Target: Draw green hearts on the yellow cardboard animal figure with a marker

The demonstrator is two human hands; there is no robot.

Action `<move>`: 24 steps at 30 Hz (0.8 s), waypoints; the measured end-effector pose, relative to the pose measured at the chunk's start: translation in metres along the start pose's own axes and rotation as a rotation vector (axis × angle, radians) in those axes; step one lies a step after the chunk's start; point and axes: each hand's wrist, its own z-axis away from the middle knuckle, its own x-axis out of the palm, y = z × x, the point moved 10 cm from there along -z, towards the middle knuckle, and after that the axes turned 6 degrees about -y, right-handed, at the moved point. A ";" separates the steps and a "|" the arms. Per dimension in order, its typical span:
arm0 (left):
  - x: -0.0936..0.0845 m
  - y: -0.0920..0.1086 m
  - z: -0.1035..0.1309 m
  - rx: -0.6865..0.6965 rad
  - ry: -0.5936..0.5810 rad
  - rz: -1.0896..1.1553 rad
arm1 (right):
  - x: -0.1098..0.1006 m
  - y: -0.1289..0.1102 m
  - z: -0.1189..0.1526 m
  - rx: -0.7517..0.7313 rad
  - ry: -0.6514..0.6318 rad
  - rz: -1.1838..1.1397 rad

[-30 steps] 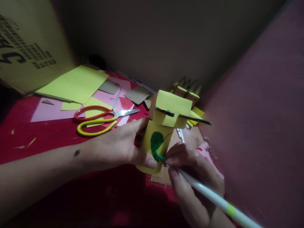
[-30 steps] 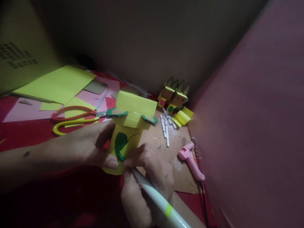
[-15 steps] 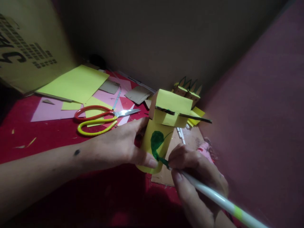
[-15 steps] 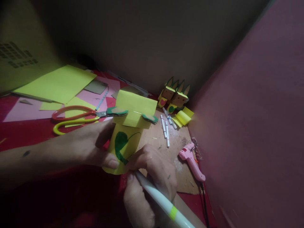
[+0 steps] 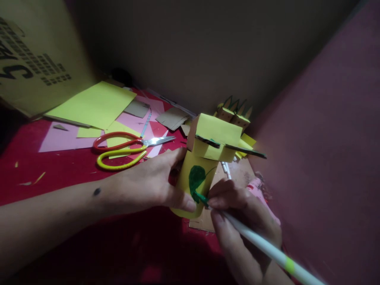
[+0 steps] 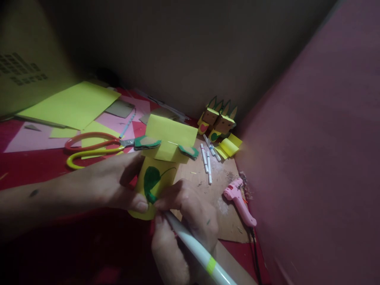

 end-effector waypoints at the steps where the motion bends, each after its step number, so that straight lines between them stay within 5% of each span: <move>1: 0.001 0.000 0.000 -0.005 -0.004 0.005 | 0.006 -0.003 -0.002 -0.023 -0.093 0.003; 7: 0.003 0.000 0.001 -0.023 -0.010 0.037 | 0.008 -0.003 -0.007 -0.034 -0.190 0.003; 24: 0.001 -0.002 -0.001 0.006 -0.027 0.030 | -0.003 -0.003 -0.003 -0.010 0.049 0.006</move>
